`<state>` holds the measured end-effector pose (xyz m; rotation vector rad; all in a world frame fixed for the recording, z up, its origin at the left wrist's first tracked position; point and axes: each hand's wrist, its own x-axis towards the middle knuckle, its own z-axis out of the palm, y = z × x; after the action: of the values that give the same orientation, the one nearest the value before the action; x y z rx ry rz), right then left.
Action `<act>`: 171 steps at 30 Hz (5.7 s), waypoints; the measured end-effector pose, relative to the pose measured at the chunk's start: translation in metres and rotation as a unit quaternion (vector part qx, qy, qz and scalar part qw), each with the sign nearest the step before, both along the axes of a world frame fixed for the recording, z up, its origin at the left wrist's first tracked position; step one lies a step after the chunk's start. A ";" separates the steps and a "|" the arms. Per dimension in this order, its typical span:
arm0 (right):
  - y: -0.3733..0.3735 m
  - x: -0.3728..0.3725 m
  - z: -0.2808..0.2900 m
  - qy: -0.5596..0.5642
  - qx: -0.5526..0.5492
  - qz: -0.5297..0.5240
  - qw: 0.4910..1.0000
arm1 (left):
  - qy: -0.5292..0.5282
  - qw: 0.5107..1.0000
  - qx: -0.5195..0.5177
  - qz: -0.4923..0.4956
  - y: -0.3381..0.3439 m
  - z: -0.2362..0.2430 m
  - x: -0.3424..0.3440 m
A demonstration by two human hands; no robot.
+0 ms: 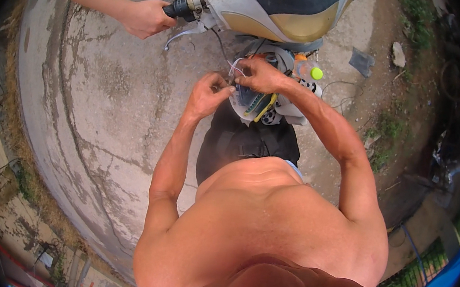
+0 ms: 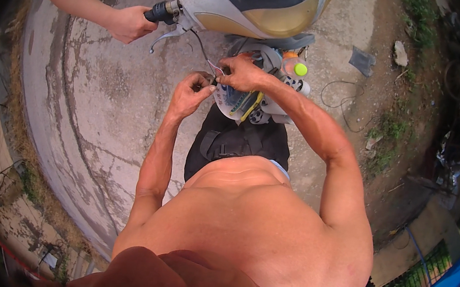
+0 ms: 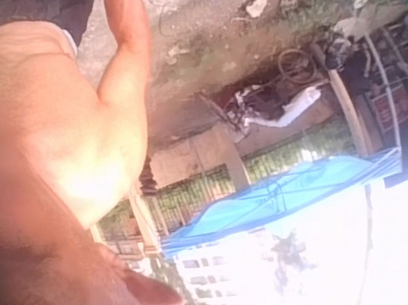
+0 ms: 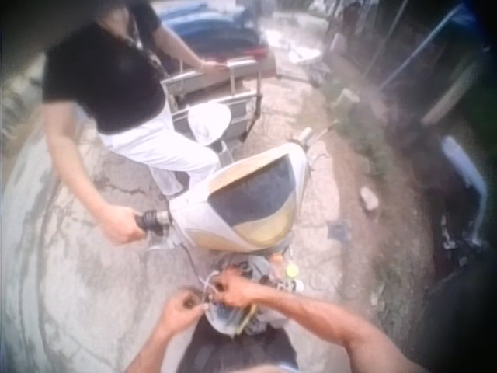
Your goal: The person works on the electrical wiring of a motorcycle, stripping and twisting wires together by hand and using a pair of pliers to secure connections.
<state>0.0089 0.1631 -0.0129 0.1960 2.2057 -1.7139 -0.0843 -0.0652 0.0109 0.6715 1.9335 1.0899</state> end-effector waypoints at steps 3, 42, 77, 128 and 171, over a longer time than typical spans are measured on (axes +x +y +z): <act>-0.006 -0.001 0.004 0.007 -0.007 -0.008 1.000 | 0.019 1.000 -0.003 0.020 -0.006 0.013 -0.002; 0.014 -0.002 0.023 -0.081 -0.158 -0.335 0.925 | -0.067 0.992 0.088 -0.056 0.034 0.070 0.073; -0.003 0.031 0.023 -0.099 -0.187 -0.227 0.951 | -0.332 0.904 0.191 0.189 0.056 -0.012 0.014; -0.002 0.043 0.045 0.237 0.233 -0.216 0.918 | -0.350 0.881 0.246 0.201 0.066 -0.013 0.021; 0.010 0.062 0.060 0.326 0.257 -0.264 0.870 | -0.209 0.938 0.200 0.189 0.066 0.025 0.042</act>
<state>0.0706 0.1727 0.0466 0.4342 3.3608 -1.5222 -0.0420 0.0011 0.0355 0.2379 1.5117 1.7401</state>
